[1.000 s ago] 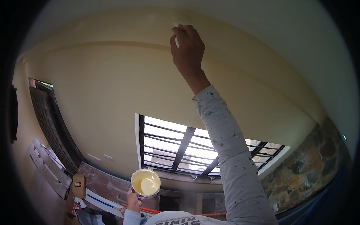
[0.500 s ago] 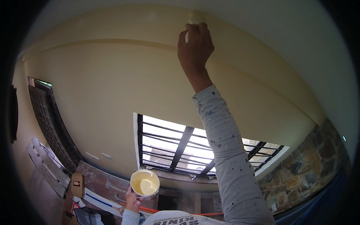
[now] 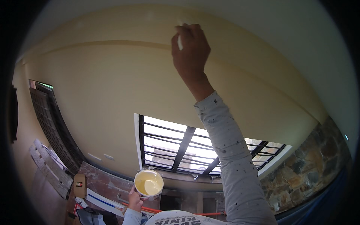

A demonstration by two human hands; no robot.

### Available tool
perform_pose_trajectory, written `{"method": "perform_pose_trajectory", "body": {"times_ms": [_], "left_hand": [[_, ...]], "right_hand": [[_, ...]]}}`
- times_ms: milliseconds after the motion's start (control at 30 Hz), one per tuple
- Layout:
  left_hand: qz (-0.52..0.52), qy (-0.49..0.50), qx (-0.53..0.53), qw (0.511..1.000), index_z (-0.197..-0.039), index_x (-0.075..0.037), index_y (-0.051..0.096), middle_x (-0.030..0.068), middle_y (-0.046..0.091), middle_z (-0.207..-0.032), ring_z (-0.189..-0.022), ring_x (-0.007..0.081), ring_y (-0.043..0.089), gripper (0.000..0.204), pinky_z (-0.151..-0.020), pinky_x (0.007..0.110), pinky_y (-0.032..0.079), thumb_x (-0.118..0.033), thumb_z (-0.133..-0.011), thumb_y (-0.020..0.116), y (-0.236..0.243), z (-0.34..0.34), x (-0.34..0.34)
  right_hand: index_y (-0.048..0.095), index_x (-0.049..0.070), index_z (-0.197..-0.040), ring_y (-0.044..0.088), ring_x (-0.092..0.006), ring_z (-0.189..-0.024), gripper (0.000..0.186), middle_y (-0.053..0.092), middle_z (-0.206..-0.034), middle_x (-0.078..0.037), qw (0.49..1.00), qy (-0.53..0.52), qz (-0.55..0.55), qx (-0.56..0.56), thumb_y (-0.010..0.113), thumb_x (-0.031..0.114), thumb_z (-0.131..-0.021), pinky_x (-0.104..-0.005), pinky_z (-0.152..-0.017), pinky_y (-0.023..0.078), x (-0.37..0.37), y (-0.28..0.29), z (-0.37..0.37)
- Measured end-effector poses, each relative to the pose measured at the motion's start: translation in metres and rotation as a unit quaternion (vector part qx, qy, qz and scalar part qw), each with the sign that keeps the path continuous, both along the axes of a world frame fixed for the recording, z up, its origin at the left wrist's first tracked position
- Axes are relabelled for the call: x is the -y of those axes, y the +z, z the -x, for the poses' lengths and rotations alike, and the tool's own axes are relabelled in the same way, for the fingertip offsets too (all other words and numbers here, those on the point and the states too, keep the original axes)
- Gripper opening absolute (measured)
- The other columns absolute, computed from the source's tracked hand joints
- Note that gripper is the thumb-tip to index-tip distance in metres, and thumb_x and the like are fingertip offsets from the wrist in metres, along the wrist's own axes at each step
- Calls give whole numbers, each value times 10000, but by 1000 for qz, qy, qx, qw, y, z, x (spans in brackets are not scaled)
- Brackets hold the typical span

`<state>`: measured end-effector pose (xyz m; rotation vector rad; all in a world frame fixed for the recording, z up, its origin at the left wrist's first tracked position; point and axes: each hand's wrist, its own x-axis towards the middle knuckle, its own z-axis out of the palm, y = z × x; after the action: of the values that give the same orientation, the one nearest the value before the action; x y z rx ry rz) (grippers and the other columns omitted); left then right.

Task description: The person paints a ceiling with a brush, repeatedly dipping the brush into a small container of yellow paint and applying it to the ceiling surface. The person stands on a scaffold or ladder and works near a window with metal bars.

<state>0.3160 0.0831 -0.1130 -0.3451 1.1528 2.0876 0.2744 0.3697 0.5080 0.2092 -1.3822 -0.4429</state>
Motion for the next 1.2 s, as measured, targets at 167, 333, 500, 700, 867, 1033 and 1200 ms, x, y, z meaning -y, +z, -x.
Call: {"method": "perform_pose_trajectory", "body": {"times_ms": [167, 333, 500, 700, 867, 1033, 1200], "left_hand": [[-28, 0, -18, 999, -1574, -38, 472, 206, 634, -1391, -1064, 365, 751, 828, -652, 457, 698, 200, -797, 313, 7, -2, -3], [-38, 29, -11, 999, -1555, -26, 494, 208, 624, -1418, -1152, 386, 728, 810, -699, 475, 711, 213, -807, 299, 11, -4, -6], [-19, 18, 8, 1000, -1570, -36, 490, 223, 604, -1448, -1170, 402, 720, 816, -701, 496, 713, 214, -820, 288, 23, -5, 1], [-22, 31, 25, 999, -1580, -46, 482, 245, 621, -1410, -1087, 396, 747, 871, -561, 453, 677, 221, -770, 302, 23, -3, 1], [-18, -20, -9, 1000, -1618, -138, 463, 187, 548, -1545, -1272, 481, 658, 899, -777, 713, 643, 221, -807, 315, -31, 6, 2], [-18, 16, -5, 1000, -1584, -49, 484, 210, 682, -1307, -863, 331, 769, 879, -429, 364, 558, 210, -761, 319, -11, 0, -5], [-27, 12, 24, 999, -1588, -67, 481, 206, 648, -1371, -1014, 369, 766, 883, -555, 453, 673, 201, -762, 320, 25, -6, -5]], "right_hand": [[764, 80, -1035, 736, -251, -929, 166, 694, -1026, -57, 998, 11, -10, 63, 771, 30, -877, -377, -772, 605, 5, 3, 33], [764, 75, -1021, 693, -251, -944, 127, 660, -1052, -52, 996, -77, 29, 38, 749, 86, -895, -404, -716, 612, 0, 3, 40], [766, 74, -1037, 682, -260, -937, 134, 628, -1053, -62, 991, -113, 75, 12, 735, 127, -918, -422, -693, 607, -1, 6, 33], [772, 72, -1037, 684, -262, -947, 138, 618, -1072, -65, 987, -124, 105, 11, 721, 145, -931, -425, -698, 608, -3, 6, 24], [774, 69, -1021, 681, -256, -936, 126, 613, -1066, -67, 984, -125, 128, -1, 734, 125, -915, -422, -695, 599, -6, 8, 13], [773, 84, -997, 678, -251, -829, 121, 615, -974, -54, 988, -103, 107, -32, 748, 102, -880, -405, -687, 565, -18, 8, 5], [766, 73, -983, 662, -253, -868, 102, 599, -992, -54, 984, -128, 121, -33, 740, 100, -888, -413, -676, 570, -23, 6, -8]]}}
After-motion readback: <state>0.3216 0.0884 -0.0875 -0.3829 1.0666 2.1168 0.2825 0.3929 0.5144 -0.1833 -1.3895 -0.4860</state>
